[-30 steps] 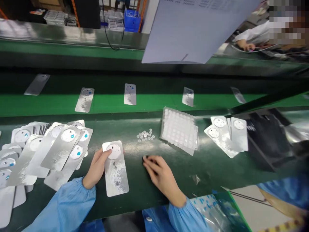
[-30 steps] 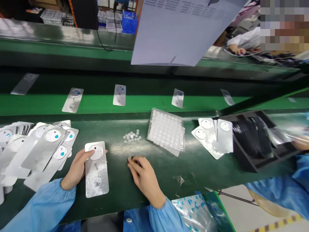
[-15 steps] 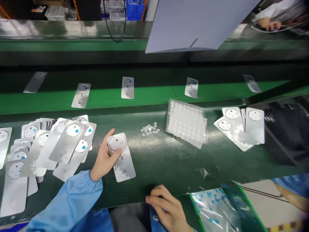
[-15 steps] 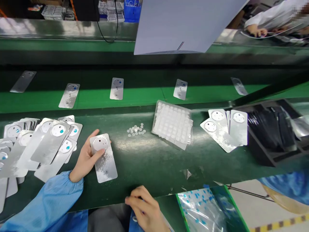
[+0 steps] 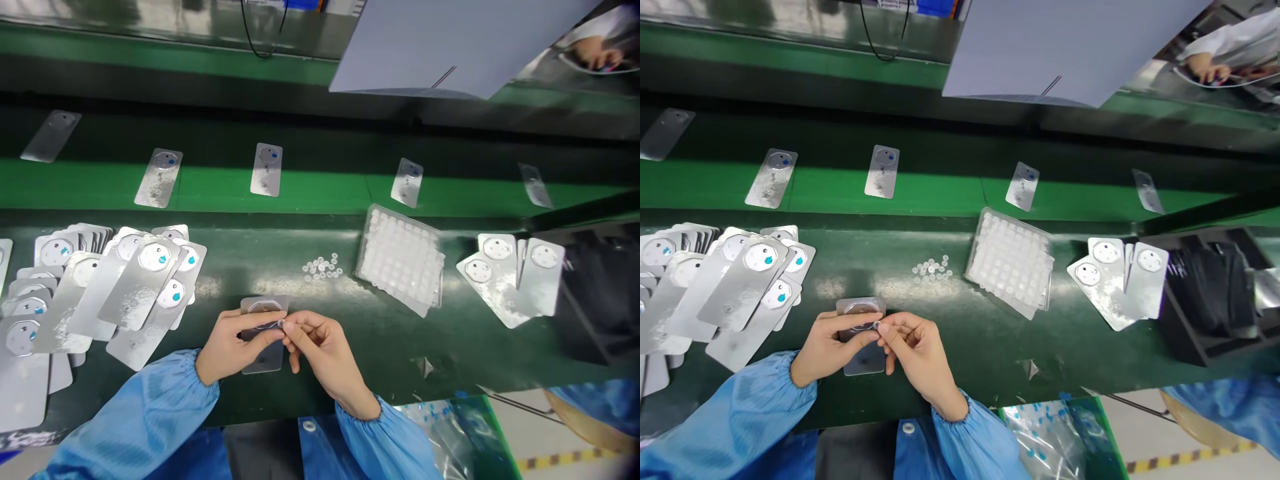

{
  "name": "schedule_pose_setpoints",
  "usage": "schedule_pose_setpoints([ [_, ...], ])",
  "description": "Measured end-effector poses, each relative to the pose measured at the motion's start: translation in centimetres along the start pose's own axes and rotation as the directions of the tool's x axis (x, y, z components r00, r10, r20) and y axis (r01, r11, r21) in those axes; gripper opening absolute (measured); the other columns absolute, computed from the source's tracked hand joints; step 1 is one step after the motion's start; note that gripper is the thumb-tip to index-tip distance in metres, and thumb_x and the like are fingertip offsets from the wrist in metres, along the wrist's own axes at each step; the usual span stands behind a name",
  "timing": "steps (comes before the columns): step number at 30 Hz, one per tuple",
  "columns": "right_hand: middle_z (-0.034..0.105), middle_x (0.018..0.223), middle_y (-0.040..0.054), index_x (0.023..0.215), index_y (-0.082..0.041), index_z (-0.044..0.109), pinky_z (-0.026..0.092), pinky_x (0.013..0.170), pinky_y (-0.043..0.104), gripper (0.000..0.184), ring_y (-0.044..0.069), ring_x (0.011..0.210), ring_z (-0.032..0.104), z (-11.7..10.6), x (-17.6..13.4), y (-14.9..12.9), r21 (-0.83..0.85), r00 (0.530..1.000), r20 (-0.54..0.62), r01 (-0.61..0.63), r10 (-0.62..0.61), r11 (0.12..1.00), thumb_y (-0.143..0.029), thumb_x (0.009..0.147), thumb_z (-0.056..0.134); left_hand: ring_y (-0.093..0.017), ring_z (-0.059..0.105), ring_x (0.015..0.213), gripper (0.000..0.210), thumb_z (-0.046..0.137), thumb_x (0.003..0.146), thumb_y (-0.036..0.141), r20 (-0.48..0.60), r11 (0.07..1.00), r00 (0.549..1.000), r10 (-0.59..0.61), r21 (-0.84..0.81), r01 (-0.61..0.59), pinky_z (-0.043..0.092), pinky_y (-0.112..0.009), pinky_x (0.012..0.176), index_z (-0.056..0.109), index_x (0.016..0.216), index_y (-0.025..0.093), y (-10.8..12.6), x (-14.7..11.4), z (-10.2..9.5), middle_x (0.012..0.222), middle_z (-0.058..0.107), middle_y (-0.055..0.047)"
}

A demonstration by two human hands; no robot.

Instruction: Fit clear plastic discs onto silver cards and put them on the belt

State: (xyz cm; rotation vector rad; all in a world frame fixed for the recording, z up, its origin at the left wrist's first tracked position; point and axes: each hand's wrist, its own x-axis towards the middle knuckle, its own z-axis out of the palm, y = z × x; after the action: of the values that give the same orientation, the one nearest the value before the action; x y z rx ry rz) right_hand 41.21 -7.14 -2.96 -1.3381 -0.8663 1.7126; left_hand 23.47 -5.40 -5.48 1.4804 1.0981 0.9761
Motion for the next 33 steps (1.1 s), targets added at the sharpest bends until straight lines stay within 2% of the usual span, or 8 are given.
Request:
schedule_pose_setpoints([
  [7,0.068,0.064,0.0011,0.075,-0.016,0.072,0.043,0.035,0.020,0.042,0.009,0.037,0.055,-0.4,0.2,-0.5,-0.232,0.998,0.002,0.068,-0.069,0.970,-0.057,0.082,0.078,-0.027,0.078,0.089,0.015,0.080,0.085,0.033,-0.018,0.996,0.997,-0.076,-0.046,0.075,0.063,-0.035,0.078,0.085,0.098,0.028,-0.4,0.0,0.0,0.096,0.083,-0.004],
  [11,0.069,0.064,0.0023,0.079,-0.017,0.075,0.043,0.037,0.021,0.038,0.009,0.040,0.053,-0.4,0.1,-1.0,-0.374,0.987,-0.031,0.135,-0.157,0.918,-0.053,0.089,0.071,-0.028,0.077,0.094,0.045,0.085,0.080,0.035,0.019,0.984,0.989,-0.149,-0.099,0.150,0.063,-0.034,0.083,0.078,0.123,0.025,-0.1,0.0,0.0,0.109,0.081,-0.007],
  [14,0.073,0.071,0.0045,0.082,-0.017,0.078,0.046,0.043,0.022,0.034,0.013,0.051,0.058,-0.2,0.0,-1.1,-0.467,0.973,-0.057,0.170,-0.222,0.868,-0.050,0.091,0.070,-0.026,0.075,0.090,0.068,0.081,0.082,0.033,0.037,0.966,0.979,-0.202,-0.159,0.205,0.062,-0.035,0.082,0.060,0.146,0.026,0.2,-0.2,0.0,0.108,0.079,-0.008],
  [18,0.073,0.073,0.0052,0.082,-0.018,0.078,0.048,0.051,0.025,0.033,0.015,0.059,0.059,0.0,0.1,-0.9,-0.520,0.964,-0.069,0.185,-0.257,0.834,-0.048,0.092,0.067,-0.023,0.071,0.074,0.089,0.076,0.084,0.031,0.071,0.946,0.968,-0.242,-0.203,0.251,0.061,-0.033,0.069,0.033,0.163,0.025,0.4,-0.4,0.0,0.087,0.075,-0.006],
  [23,0.071,0.069,0.0043,0.079,-0.018,0.075,0.045,0.050,0.026,0.034,0.015,0.056,0.057,0.3,0.2,-0.8,-0.528,0.967,-0.081,0.166,-0.243,0.833,-0.049,0.091,0.068,-0.015,0.063,0.066,0.114,0.072,0.086,0.025,0.104,0.943,0.965,-0.241,-0.209,0.258,0.054,-0.024,0.063,-0.009,0.166,0.027,0.3,-0.6,0.0,0.078,0.068,0.001],
  [26,0.069,0.063,0.0028,0.072,-0.019,0.072,0.042,0.049,0.025,0.035,0.014,0.053,0.056,0.2,0.3,-1.0,-0.501,0.977,-0.068,0.142,-0.203,0.854,-0.050,0.089,0.072,-0.013,0.060,0.063,0.120,0.073,0.086,0.023,0.133,0.938,0.969,-0.209,-0.253,0.237,0.050,-0.022,0.062,-0.019,0.163,0.025,0.3,-0.7,0.1,0.074,0.064,0.004],
  [30,0.059,0.053,-0.0023,0.061,-0.019,0.058,0.035,0.047,0.022,0.044,0.010,0.048,0.047,-0.4,1.6,-1.1,-0.411,0.990,-0.053,0.097,-0.130,0.907,-0.050,0.078,0.084,-0.014,0.060,0.068,0.112,0.077,0.086,0.028,0.036,0.934,0.977,-0.212,-0.288,0.213,0.053,-0.025,0.069,0.000,0.167,0.023,0.0,-0.3,-0.2,0.080,0.067,0.002],
  [33,0.052,0.050,-0.0061,0.069,-0.020,0.057,0.033,0.044,0.021,0.047,0.008,0.042,0.042,-1.1,2.8,-0.5,-0.239,0.995,0.091,0.072,-0.051,0.968,-0.058,0.079,0.082,-0.016,0.063,0.068,0.079,0.081,0.082,0.037,0.011,0.898,0.952,-0.307,-0.328,0.293,0.054,-0.026,0.067,0.051,0.152,0.016,-0.3,0.4,-0.6,0.080,0.072,-0.002],
])
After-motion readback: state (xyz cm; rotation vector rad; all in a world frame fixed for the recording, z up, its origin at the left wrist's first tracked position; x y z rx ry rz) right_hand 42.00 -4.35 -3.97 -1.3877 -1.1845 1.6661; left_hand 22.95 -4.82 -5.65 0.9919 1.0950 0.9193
